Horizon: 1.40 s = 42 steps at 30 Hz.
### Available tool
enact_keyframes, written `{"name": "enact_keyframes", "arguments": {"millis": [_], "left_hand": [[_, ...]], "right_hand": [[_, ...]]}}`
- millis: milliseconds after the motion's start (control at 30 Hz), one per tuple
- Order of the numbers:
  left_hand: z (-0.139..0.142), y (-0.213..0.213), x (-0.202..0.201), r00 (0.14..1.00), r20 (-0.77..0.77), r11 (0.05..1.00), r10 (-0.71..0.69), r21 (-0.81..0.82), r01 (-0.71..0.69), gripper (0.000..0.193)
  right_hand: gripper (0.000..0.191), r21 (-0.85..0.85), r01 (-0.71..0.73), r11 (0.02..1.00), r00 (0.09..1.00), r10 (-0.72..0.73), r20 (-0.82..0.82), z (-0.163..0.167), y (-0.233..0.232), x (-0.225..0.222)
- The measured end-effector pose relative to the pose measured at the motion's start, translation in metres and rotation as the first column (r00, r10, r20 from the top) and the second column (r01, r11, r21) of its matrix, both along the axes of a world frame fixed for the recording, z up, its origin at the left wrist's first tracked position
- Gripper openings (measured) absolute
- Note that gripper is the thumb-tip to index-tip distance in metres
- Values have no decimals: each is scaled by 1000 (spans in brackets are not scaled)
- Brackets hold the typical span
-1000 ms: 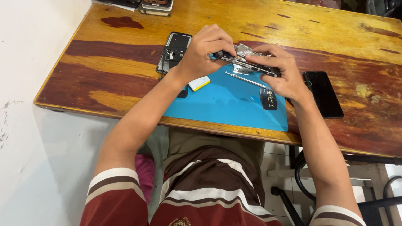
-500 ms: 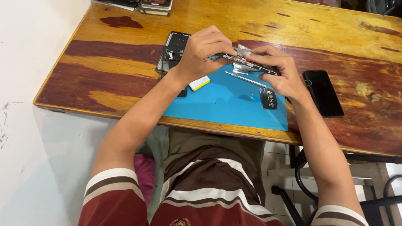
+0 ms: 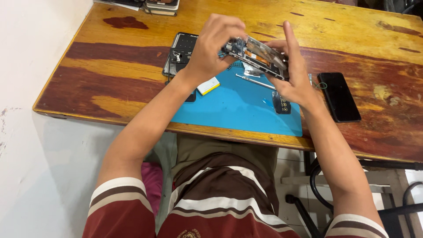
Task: The person uses a metal spudger to pry and separate the phone's internal components from the frame. They then remove the battery and place it on the mat, followed by repositioning the phone chassis and continuing to separate internal parts.
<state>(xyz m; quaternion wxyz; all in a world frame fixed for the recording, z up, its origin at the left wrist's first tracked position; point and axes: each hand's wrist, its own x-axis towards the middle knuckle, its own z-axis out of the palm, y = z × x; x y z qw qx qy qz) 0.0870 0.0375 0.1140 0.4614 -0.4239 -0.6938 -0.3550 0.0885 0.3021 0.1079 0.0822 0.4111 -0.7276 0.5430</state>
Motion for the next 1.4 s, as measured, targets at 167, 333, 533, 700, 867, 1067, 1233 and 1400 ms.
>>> {"name": "enact_keyframes", "arguments": {"millis": [167,333,533,700,867,1067,1233,1400], "left_hand": [[3,-6,0,993,84,995,-81,-48,85,48],[0,-5,0,995,71,992,-69,-103,76,36],[-1,-6,-1,995,62,990,-84,-104,91,34],[-3,-7,-3,991,76,989,-106,-92,113,33],[-5,-5,-3,989,72,991,-128,-30,131,29],[-6,-3,-4,997,56,997,-60,-42,62,27],[-5,-4,-2,995,87,998,-53,-40,57,30],[-4,-5,0,990,108,996,-89,-18,91,37]], "right_hand": [[74,164,54,985,966,-10,-259,2,3,-7],[66,190,96,977,919,-14,-394,4,4,-4],[63,218,134,967,911,-34,-410,9,2,-1],[63,217,137,967,918,-42,-395,8,2,-1],[61,217,137,967,914,-39,-403,8,2,-1],[58,199,131,971,933,-53,-357,5,3,-2],[56,197,123,973,929,-44,-366,3,0,0],[52,206,233,950,840,-90,-535,9,0,3]]}}
